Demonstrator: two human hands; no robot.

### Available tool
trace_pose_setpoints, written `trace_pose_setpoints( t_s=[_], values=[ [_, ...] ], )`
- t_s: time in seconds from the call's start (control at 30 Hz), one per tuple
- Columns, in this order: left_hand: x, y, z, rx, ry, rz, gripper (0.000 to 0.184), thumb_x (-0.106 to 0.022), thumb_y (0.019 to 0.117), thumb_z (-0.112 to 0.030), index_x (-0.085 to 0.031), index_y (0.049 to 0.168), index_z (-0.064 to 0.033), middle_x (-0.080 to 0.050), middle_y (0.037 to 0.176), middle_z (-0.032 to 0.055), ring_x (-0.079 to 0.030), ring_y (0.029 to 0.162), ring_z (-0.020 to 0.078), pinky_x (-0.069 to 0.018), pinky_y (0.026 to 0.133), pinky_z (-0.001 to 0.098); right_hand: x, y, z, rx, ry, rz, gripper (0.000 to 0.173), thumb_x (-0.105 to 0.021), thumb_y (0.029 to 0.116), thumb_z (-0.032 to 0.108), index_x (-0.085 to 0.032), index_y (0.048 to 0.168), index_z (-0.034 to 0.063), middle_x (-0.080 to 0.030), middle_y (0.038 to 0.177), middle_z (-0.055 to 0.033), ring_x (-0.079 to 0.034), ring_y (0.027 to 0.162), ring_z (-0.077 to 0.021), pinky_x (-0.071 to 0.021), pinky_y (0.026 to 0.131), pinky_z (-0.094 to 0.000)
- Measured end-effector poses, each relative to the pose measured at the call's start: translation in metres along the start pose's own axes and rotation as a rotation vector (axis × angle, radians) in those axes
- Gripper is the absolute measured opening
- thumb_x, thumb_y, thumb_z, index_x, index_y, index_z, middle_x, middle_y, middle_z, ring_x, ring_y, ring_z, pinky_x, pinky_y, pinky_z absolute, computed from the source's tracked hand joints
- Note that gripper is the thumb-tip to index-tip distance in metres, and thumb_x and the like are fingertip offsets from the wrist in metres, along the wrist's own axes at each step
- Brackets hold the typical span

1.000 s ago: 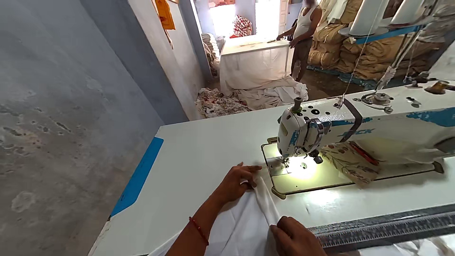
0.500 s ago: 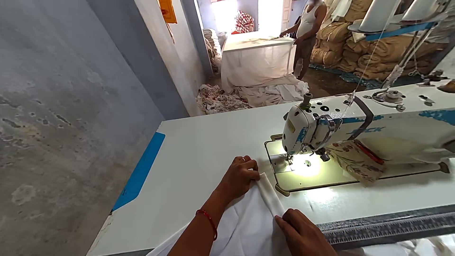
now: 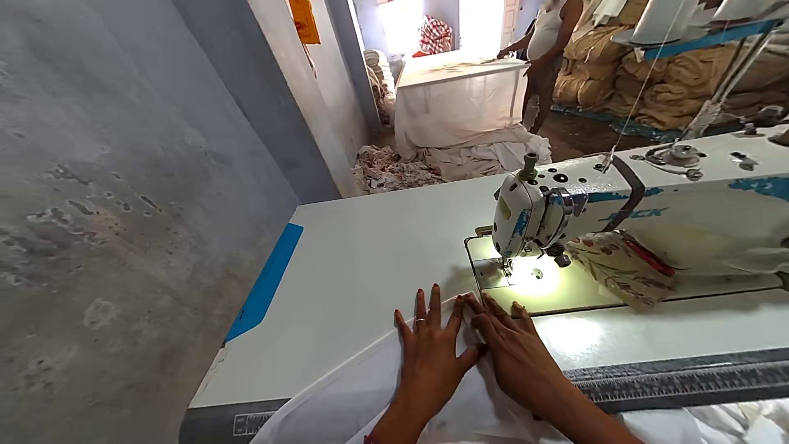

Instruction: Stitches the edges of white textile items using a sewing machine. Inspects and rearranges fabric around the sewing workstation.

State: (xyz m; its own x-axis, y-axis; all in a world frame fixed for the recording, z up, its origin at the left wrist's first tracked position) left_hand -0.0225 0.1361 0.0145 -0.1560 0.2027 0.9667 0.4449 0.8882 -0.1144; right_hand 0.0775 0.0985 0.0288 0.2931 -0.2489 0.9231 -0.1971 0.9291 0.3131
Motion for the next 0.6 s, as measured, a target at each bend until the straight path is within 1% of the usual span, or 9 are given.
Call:
trace_pose_setpoints(
  t_s=[0.17,0.3,0.37,0.4,0.43,0.47,0.5,0.57,0.6],
  values=[
    [-0.009,0.033,-0.056,-0.203,0.0,0.089,0.085,-0.041,0.0922,-0.079,-0.025,0.163,-0.0366,-0.01,0.173,0.0122,-0.005,0.159,0.0384,-0.0001,0.114,0.0801,0.024,-0.027,-0.052,-0.144,-0.049,-0.05,0.038,-0.064,0.0808,-0.004,-0.066,0.117,0.0067,-0.057,0.151,-0.0049,-0.052,0.141,-0.0353,-0.035,0.106,-0.0733],
    [-0.013,0.057,-0.072,-0.222,0.031,0.167,0.095,-0.039,0.0876,-0.086,-0.018,0.165,-0.0351,-0.004,0.174,0.0096,-0.001,0.16,0.0354,0.0038,0.115,0.0786,0.021,-0.02,-0.086,-0.252,-0.006,0.147,0.036,-0.058,0.0903,0.004,-0.061,0.126,0.0053,-0.047,0.159,-0.0083,-0.041,0.149,-0.0311,-0.025,0.117,-0.066],
    [-0.014,0.062,-0.072,-0.205,0.045,0.164,0.096,-0.038,0.0867,-0.087,-0.017,0.165,-0.0362,-0.004,0.174,0.0085,0.0,0.16,0.0346,0.0043,0.115,0.0783,0.019,-0.017,-0.092,-0.269,0.029,0.198,0.038,-0.058,0.0906,0.005,-0.06,0.128,0.0061,-0.045,0.16,-0.0072,-0.037,0.152,-0.0298,-0.0218,0.119,-0.0647],
    [-0.015,0.061,-0.072,-0.193,0.044,0.15,0.096,-0.038,0.0866,-0.087,-0.018,0.165,-0.036,-0.005,0.174,0.0089,0.0,0.16,0.0348,0.0037,0.115,0.0779,0.022,-0.017,-0.091,-0.28,0.093,0.183,0.041,-0.058,0.0892,0.002,-0.059,0.13,0.0042,-0.047,0.158,-0.0094,-0.037,0.151,-0.0317,-0.0224,0.119,-0.0644],
    [-0.015,0.057,-0.073,-0.179,0.039,0.121,0.095,-0.039,0.0878,-0.085,-0.02,0.165,-0.034,-0.007,0.173,0.0104,-0.002,0.159,0.0358,0.0021,0.115,0.078,0.031,-0.02,-0.086,-0.289,0.211,0.097,0.044,-0.059,0.0865,-0.004,-0.059,0.13,-0.001,-0.053,0.152,-0.0145,-0.043,0.146,-0.0353,-0.0279,0.118,-0.0637],
    [-0.012,0.052,-0.078,-0.168,0.023,0.069,0.092,-0.04,0.0908,-0.081,-0.022,0.165,-0.0291,-0.011,0.173,0.0133,-0.005,0.159,0.0379,0.0001,0.115,0.0793,0.047,-0.023,-0.076,-0.27,0.353,-0.08,0.048,-0.059,0.0829,-0.008,-0.061,0.13,-0.006,-0.062,0.139,-0.0195,-0.055,0.135,-0.0377,-0.0415,0.11,-0.06],
    [-0.01,0.046,-0.085,-0.161,-0.005,0.007,0.086,-0.043,0.0968,-0.07,-0.024,0.165,-0.0213,-0.014,0.171,0.0176,-0.007,0.158,0.0411,-0.0013,0.114,0.0813,0.063,-0.027,-0.064,-0.233,0.475,-0.265,0.047,-0.055,0.0817,-0.005,-0.061,0.128,-0.0077,-0.067,0.13,-0.0194,-0.064,0.121,-0.0332,-0.0527,0.098,-0.0519],
    [-0.015,0.026,-0.099,-0.161,-0.063,-0.102,0.067,-0.04,0.1065,-0.037,-0.025,0.162,-0.0031,-0.016,0.168,0.0263,-0.012,0.156,0.0458,-0.0021,0.11,0.0841,0.066,-0.04,-0.041,-0.207,0.684,-0.462,0.036,-0.048,0.0922,0.007,-0.061,0.123,-0.0059,-0.068,0.125,-0.0143,-0.068,0.113,-0.0186,-0.0589,0.091,-0.0359],
    [-0.019,0.02,-0.104,-0.148,-0.073,-0.102,0.062,-0.035,0.1083,-0.027,-0.022,0.162,0.0008,-0.015,0.168,0.0266,-0.012,0.157,0.045,-0.0006,0.111,0.0827,0.059,-0.045,-0.035,-0.216,0.701,-0.499,0.034,-0.047,0.0964,0.012,-0.061,0.123,-0.0051,-0.068,0.124,-0.014,-0.067,0.11,-0.0176,-0.0575,0.09,-0.0346]
  ],
)
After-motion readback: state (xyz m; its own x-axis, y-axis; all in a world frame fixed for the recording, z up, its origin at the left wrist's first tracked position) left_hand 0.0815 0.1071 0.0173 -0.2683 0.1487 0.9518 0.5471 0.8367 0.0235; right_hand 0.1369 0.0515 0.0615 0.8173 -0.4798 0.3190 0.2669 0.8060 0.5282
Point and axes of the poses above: each hand's wrist, its own y-axis towards the middle knuckle, its own x-axis out of the back of the hand, z = x × y, the point moved 10 cm from there along y, towards the middle knuckle
